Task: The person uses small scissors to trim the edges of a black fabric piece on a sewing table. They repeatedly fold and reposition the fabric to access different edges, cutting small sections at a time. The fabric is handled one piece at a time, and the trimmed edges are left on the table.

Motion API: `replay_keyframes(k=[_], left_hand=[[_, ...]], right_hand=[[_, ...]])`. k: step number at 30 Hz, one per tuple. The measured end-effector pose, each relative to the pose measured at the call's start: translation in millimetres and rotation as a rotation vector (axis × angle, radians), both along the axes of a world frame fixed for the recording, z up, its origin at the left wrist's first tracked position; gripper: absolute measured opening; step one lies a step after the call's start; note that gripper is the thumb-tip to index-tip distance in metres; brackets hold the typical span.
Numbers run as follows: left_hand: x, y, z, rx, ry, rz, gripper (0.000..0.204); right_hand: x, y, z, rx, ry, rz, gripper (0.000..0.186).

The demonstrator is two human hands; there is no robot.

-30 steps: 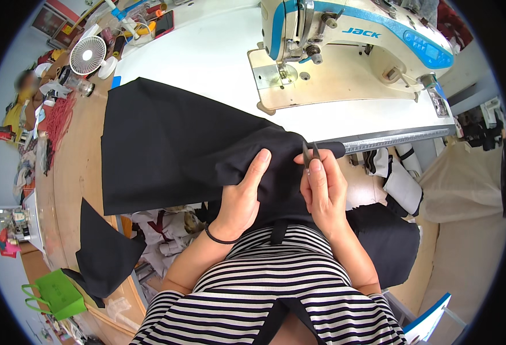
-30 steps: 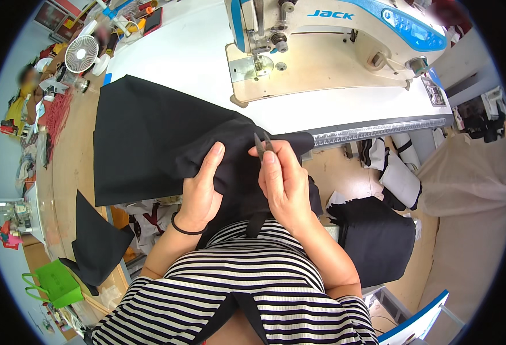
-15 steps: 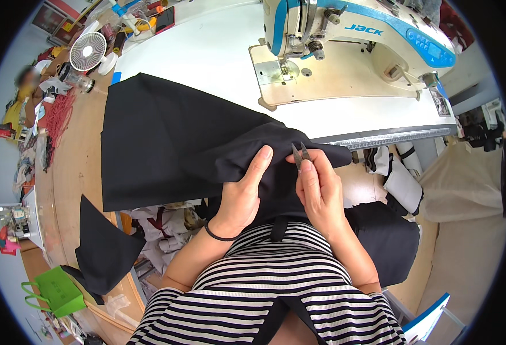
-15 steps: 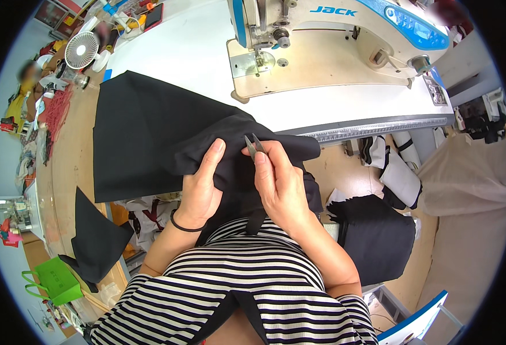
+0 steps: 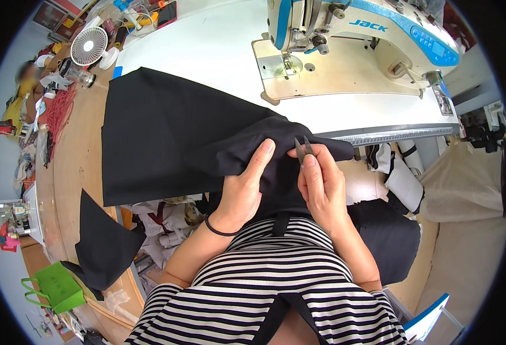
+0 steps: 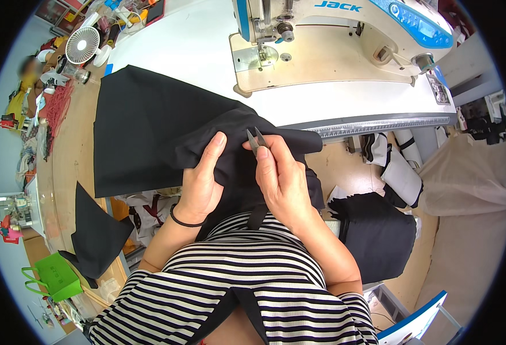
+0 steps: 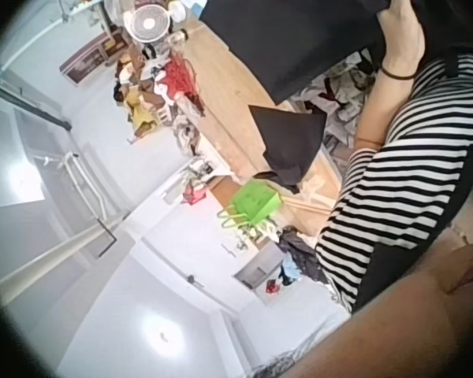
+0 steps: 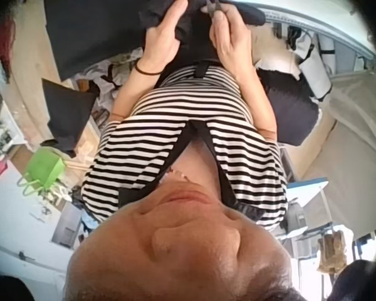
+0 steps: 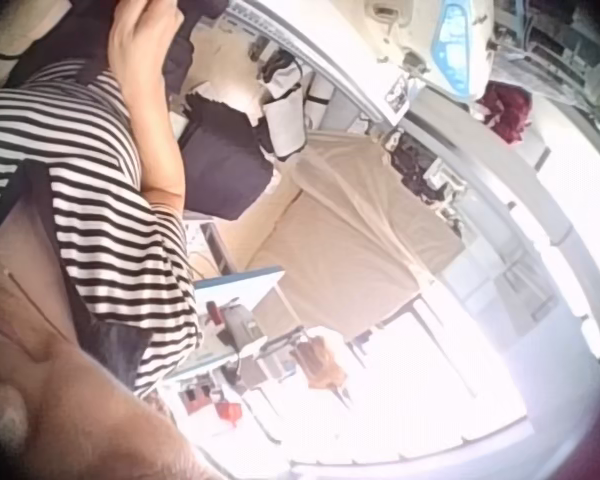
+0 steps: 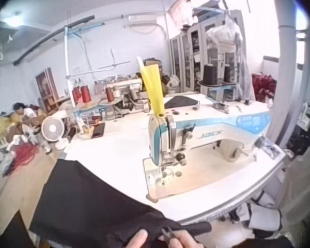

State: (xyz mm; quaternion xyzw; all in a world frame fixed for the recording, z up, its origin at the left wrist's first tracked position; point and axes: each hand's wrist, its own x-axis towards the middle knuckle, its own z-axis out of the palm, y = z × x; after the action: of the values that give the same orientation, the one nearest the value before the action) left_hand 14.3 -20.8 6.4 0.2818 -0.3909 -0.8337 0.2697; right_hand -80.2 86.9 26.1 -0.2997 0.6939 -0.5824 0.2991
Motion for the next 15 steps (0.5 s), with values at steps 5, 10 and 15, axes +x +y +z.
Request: replay_keyframes(k=[5,10,15], left_hand=[[-1.5,-0.3,-1.5,0.004,0.057,0.009,0.025],[-0.9,2.2,7.8,0.035,-0.020,0.017,0.024],[-4.9,1.2,1.7,-0.158,0.009,0.050,0.019]], right_hand=[[-0.5,-0.1,-3.0,-0.065,-0.033,0.001,0.021],[-5.6,-0.5,-20.0,-0.429,-0.138,-0.102,0.029],[-11.0,-5.8,-12.3,-0.157,0.157,-0.231,0.024]])
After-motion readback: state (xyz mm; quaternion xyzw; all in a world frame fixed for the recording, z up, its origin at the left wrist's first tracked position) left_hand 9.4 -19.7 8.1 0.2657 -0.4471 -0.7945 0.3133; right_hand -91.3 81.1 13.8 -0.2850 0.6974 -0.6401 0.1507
